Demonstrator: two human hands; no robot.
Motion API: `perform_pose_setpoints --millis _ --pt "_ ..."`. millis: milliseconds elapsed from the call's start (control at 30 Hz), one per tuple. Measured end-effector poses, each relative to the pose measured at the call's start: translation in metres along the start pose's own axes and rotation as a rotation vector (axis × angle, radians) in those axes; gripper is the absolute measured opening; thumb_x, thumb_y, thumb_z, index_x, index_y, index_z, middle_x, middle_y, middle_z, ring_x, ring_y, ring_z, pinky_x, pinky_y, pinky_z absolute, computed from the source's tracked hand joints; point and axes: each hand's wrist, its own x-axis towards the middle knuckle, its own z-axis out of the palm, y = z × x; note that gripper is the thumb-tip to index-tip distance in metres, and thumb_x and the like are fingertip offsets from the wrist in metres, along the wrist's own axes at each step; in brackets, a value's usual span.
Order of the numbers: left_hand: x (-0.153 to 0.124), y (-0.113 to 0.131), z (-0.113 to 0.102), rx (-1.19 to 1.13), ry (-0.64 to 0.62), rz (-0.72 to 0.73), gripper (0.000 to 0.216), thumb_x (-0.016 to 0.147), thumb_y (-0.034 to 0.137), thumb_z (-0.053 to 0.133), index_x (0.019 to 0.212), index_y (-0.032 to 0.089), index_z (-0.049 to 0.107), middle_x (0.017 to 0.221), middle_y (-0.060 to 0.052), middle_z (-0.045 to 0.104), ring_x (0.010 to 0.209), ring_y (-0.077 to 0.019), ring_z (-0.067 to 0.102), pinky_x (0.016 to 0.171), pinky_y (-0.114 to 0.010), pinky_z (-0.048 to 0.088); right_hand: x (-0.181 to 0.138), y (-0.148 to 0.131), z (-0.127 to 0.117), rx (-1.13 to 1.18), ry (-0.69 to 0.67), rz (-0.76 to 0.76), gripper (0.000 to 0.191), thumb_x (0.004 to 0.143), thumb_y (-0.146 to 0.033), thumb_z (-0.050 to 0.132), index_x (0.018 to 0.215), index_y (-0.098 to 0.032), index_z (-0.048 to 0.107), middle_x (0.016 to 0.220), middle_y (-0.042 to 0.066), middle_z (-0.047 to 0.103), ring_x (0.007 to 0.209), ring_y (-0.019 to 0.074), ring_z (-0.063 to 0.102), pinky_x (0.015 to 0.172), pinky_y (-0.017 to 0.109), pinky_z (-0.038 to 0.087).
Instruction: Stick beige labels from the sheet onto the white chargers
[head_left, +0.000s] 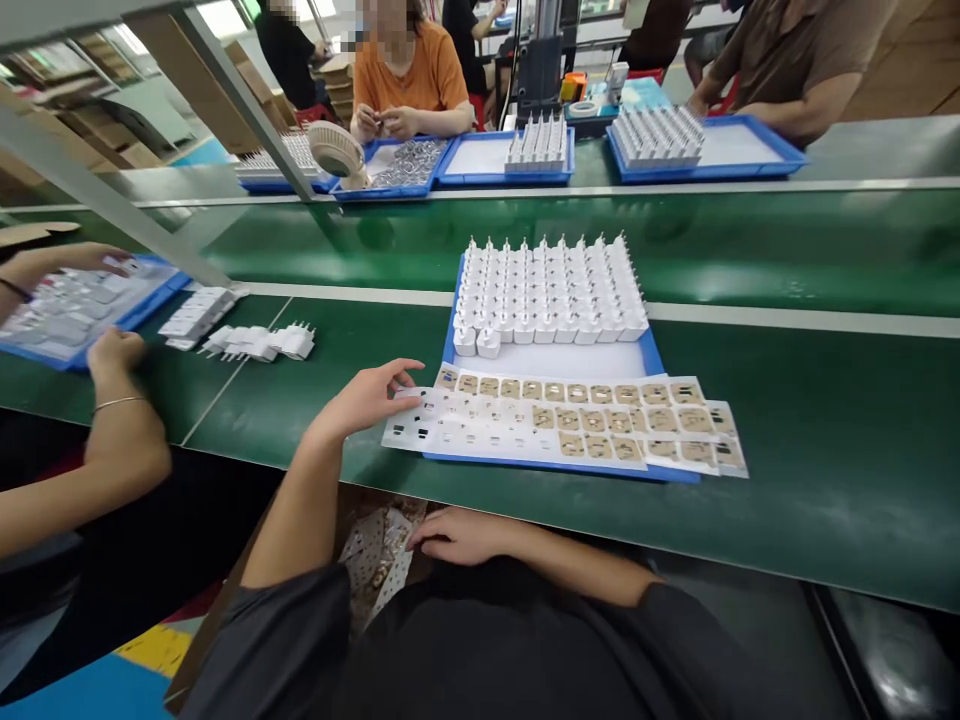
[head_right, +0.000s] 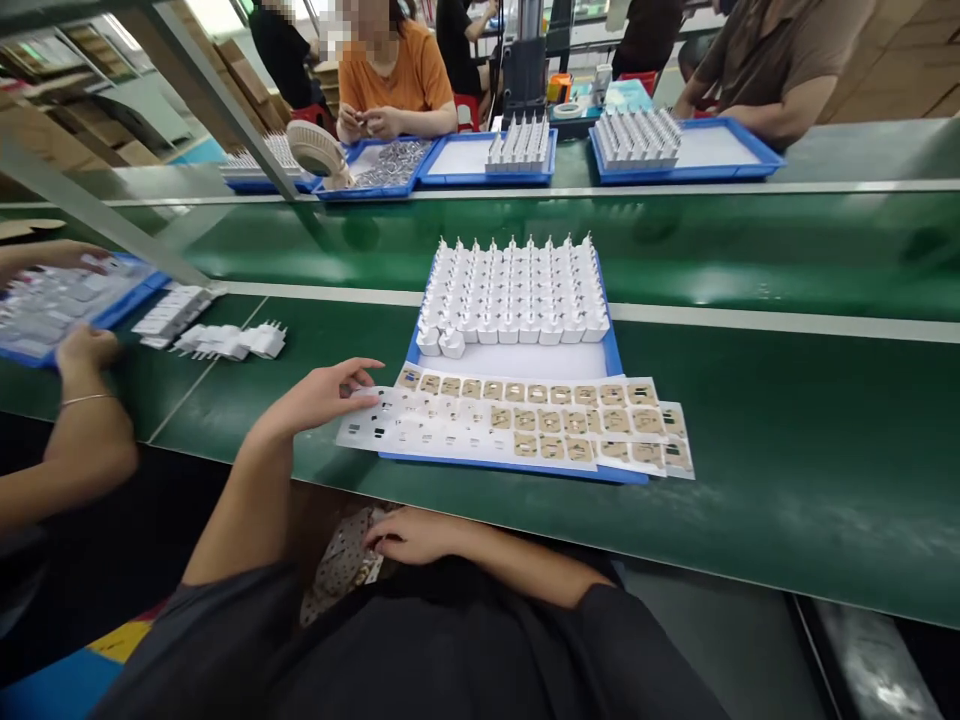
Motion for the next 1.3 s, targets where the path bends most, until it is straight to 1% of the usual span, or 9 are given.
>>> perform_pose_setpoints --millis 100,233,333,433,567,733,933,1100,1300 --pt "0.002 -0.008 -0.01 -0.054 -0.081 0.045 0.056 0.086 0.055 0.065 0.135 0.03 0.062 0.104 -0.002 0.074 0.091 -0.0214 0.069 0.087 -0.034 0.055 -0.063 -0.036 -0.013 -0.013 0.032 -0.089 0.034 0.106 -0.018 0.046 0.131 -0.014 0.069 0.126 0.012 0.074 0.114 0.0186 0.07 0.104 0.03 0.051" --pt "0.003 -0.028 -0.027 -0.026 -0.165 0.051 0.041 0.086 0.051 0.065 0.121 0.03 0.07 0.113 -0.003 0.075 0.107 -0.0255 0.069 0.094 -0.037 0.055 -0.132 -0.079 -0.036 -0.059 0.216 -0.166 0.034 0.106 -0.018 0.044 0.13 -0.016 0.069 0.12 0.01 0.076 0.109 0.0166 0.072 0.097 0.027 0.055" --pt "-0.003 -0.019 -0.023 0.162 0.034 0.068 0.034 0.087 0.044 0.064 0.115 0.027 0.073 0.128 -0.008 0.07 0.126 -0.0334 0.06 0.108 -0.051 0.05 -0.157 -0.084 -0.057 -0.285 0.557 -0.211 0.031 0.104 -0.016 0.05 0.129 -0.02 0.067 0.118 0.009 0.076 0.11 0.0174 0.071 0.096 0.03 0.056" --pt "-0.006 0.014 0.005 0.241 0.295 0.255 0.034 0.096 0.042 0.058 0.12 0.022 0.071 0.136 -0.011 0.066 0.135 -0.0328 0.054 0.118 -0.055 0.043 -0.16 -0.07 -0.073 -0.723 0.845 -0.142 0.029 0.101 -0.016 0.054 0.128 -0.018 0.066 0.126 0.014 0.073 0.12 0.0275 0.068 0.103 0.046 0.055" --pt "0.001 0.054 0.059 0.215 0.16 0.544 0.039 0.103 0.044 0.052 0.135 0.024 0.064 0.143 -0.009 0.064 0.14 -0.0289 0.053 0.12 -0.05 0.043 -0.15 -0.051 -0.083 -1.017 0.811 -0.074 0.024 0.101 -0.018 0.056 0.122 -0.018 0.069 0.125 0.013 0.075 0.115 0.0305 0.07 0.098 0.051 0.056" --pt "-0.003 0.056 0.102 0.298 0.107 0.57 0.049 0.103 0.046 0.054 0.147 0.024 0.054 0.15 -0.01 0.06 0.146 -0.0322 0.047 0.123 -0.056 0.038 -0.152 -0.055 -0.071 -1.07 0.831 -0.183 0.03 0.099 -0.006 0.052 0.119 -0.019 0.069 0.111 0.008 0.08 0.098 0.023 0.071 0.085 0.039 0.056" --pt "-0.033 0.052 0.125 0.326 0.222 0.599 0.046 0.103 0.049 0.052 0.138 0.021 0.06 0.147 -0.013 0.062 0.144 -0.0307 0.051 0.124 -0.055 0.037 -0.167 -0.074 -0.055 -0.968 0.764 -0.113 0.019 0.101 -0.015 0.059 0.116 -0.018 0.069 0.111 0.009 0.078 0.102 0.0248 0.069 0.088 0.039 0.053" --pt "-0.04 0.054 0.136 0.379 0.321 0.656 0.042 0.103 0.044 0.054 0.138 0.019 0.059 0.147 -0.014 0.061 0.143 -0.0312 0.052 0.125 -0.056 0.036 -0.153 -0.067 -0.075 -1.022 0.924 -0.057 0.022 0.1 -0.014 0.059 0.121 -0.016 0.066 0.108 0.011 0.076 0.097 0.0252 0.065 0.087 0.04 0.051" --pt "-0.038 0.052 0.137 0.369 0.355 0.678 0.046 0.102 0.045 0.057 0.142 0.022 0.056 0.148 -0.013 0.061 0.144 -0.0307 0.051 0.126 -0.056 0.035 -0.125 -0.052 -0.093 -1.075 0.878 -0.037 0.016 0.103 -0.021 0.056 0.109 -0.019 0.071 0.104 0.01 0.075 0.094 0.0246 0.062 0.083 0.039 0.047"
